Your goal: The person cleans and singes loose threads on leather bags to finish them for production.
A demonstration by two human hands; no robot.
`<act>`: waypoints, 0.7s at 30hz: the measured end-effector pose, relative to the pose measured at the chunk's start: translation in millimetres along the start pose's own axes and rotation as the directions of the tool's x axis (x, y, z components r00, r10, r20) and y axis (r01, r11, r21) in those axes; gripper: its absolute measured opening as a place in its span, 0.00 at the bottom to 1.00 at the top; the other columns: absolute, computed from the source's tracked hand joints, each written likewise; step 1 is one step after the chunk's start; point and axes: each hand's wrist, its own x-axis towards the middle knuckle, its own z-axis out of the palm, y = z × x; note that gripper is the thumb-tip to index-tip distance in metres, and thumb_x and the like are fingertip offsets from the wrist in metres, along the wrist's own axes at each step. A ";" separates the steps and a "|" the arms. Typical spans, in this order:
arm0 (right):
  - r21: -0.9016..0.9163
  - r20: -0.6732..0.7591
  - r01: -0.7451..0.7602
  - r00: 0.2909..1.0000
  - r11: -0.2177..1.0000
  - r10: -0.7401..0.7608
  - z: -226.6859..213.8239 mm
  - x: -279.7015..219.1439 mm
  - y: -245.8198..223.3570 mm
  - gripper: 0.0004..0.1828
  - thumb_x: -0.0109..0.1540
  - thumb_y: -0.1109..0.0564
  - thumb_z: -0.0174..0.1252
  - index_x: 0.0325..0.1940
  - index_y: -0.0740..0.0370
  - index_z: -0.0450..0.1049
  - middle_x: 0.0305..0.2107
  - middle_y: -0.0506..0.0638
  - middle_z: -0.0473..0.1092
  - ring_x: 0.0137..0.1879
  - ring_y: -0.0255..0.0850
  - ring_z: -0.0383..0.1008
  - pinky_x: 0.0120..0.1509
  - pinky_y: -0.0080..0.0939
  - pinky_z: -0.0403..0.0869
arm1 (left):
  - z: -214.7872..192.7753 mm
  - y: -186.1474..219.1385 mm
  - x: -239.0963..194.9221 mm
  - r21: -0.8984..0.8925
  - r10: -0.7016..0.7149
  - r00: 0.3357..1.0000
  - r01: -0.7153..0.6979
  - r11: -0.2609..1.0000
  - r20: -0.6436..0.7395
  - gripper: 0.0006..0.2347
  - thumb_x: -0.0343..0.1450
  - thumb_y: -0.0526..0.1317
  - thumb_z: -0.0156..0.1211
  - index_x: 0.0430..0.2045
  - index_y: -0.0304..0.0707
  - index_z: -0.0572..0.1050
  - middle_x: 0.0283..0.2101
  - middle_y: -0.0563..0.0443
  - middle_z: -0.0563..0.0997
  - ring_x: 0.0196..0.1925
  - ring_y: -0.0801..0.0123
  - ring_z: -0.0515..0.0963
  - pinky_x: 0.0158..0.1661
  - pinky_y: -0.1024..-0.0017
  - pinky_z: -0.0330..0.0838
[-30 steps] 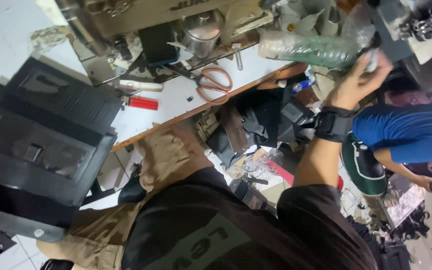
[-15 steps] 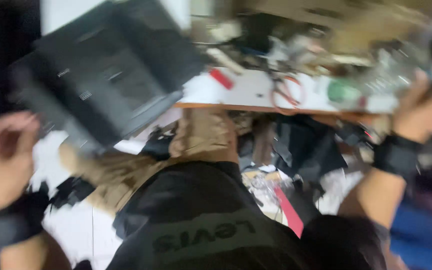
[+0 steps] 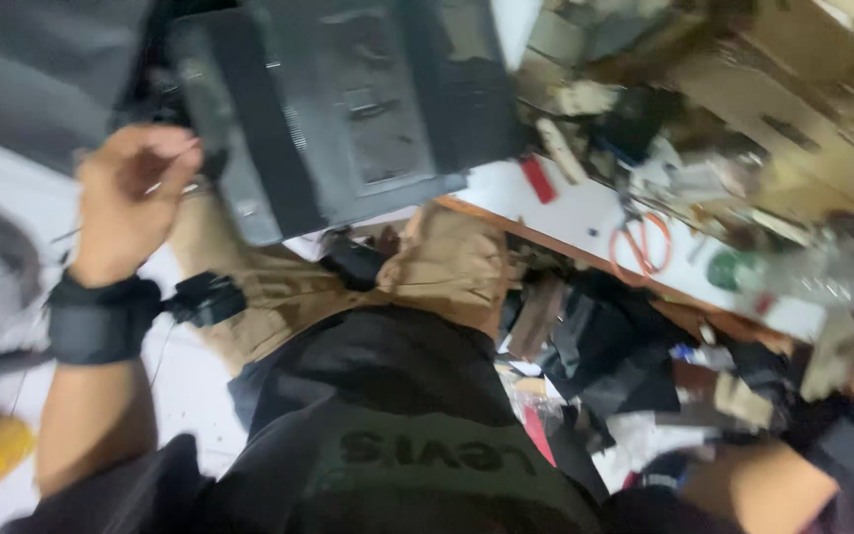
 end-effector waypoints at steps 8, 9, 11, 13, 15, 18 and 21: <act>0.152 -0.196 -0.232 0.946 0.961 0.260 -96.0 49.7 -188.0 0.10 0.76 0.66 0.54 0.60 0.73 0.76 0.45 0.59 0.71 0.50 0.44 0.75 0.57 0.41 0.75 | 35.4 -62.3 58.2 0.226 0.102 0.970 -0.152 0.962 0.218 0.01 0.85 0.28 0.56 0.47 0.29 0.71 0.52 0.41 0.78 0.53 0.65 0.77 0.58 0.70 0.72; 0.127 -0.214 -0.249 0.938 0.960 0.272 -101.5 51.0 -193.6 0.10 0.76 0.66 0.54 0.60 0.73 0.76 0.45 0.59 0.71 0.50 0.44 0.75 0.57 0.41 0.75 | 48.8 -64.4 71.3 0.191 0.115 0.964 -0.163 0.968 0.240 0.01 0.85 0.28 0.56 0.47 0.29 0.70 0.52 0.42 0.78 0.53 0.66 0.77 0.58 0.71 0.72; 0.384 -0.177 -0.302 0.903 0.873 0.391 -104.8 58.7 -207.0 0.10 0.77 0.60 0.58 0.59 0.70 0.77 0.44 0.51 0.75 0.48 0.33 0.72 0.56 0.35 0.73 | 69.5 -68.9 91.8 0.130 0.133 0.953 -0.174 0.976 0.271 0.02 0.84 0.28 0.56 0.48 0.29 0.70 0.51 0.43 0.78 0.52 0.67 0.77 0.58 0.72 0.72; 0.499 -0.137 -0.316 0.891 0.807 0.433 -110.8 60.3 -218.1 0.12 0.77 0.59 0.59 0.60 0.71 0.77 0.44 0.48 0.75 0.49 0.32 0.71 0.57 0.34 0.71 | 81.6 -74.3 102.5 0.081 0.138 0.951 -0.166 0.983 0.277 0.02 0.84 0.29 0.56 0.48 0.30 0.70 0.50 0.44 0.77 0.51 0.68 0.76 0.58 0.72 0.72; 0.622 -0.070 -0.312 0.891 0.718 0.448 -112.2 62.0 -221.5 0.14 0.77 0.58 0.59 0.61 0.71 0.77 0.45 0.46 0.75 0.50 0.31 0.70 0.59 0.33 0.70 | 80.0 -81.3 101.3 0.050 0.123 0.959 -0.140 0.989 0.254 0.03 0.83 0.29 0.56 0.48 0.30 0.70 0.49 0.45 0.77 0.51 0.69 0.76 0.58 0.73 0.72; 0.788 0.101 -0.291 0.931 0.542 0.352 -96.7 79.1 -253.8 0.14 0.78 0.58 0.60 0.63 0.72 0.76 0.48 0.45 0.75 0.51 0.30 0.70 0.61 0.29 0.69 | 31.1 -96.9 59.5 0.060 0.038 0.989 -0.047 0.997 0.142 0.04 0.82 0.30 0.56 0.49 0.30 0.70 0.48 0.47 0.76 0.50 0.71 0.75 0.57 0.74 0.72; 0.877 0.321 -0.407 0.892 0.254 0.319 -58.1 106.5 -324.2 0.14 0.71 0.61 0.57 0.59 0.68 0.76 0.44 0.47 0.78 0.49 0.34 0.76 0.59 0.33 0.74 | -16.3 -82.4 -5.7 0.115 -0.090 0.993 0.098 0.988 -0.072 0.05 0.82 0.31 0.56 0.50 0.30 0.70 0.47 0.48 0.76 0.49 0.72 0.75 0.57 0.75 0.72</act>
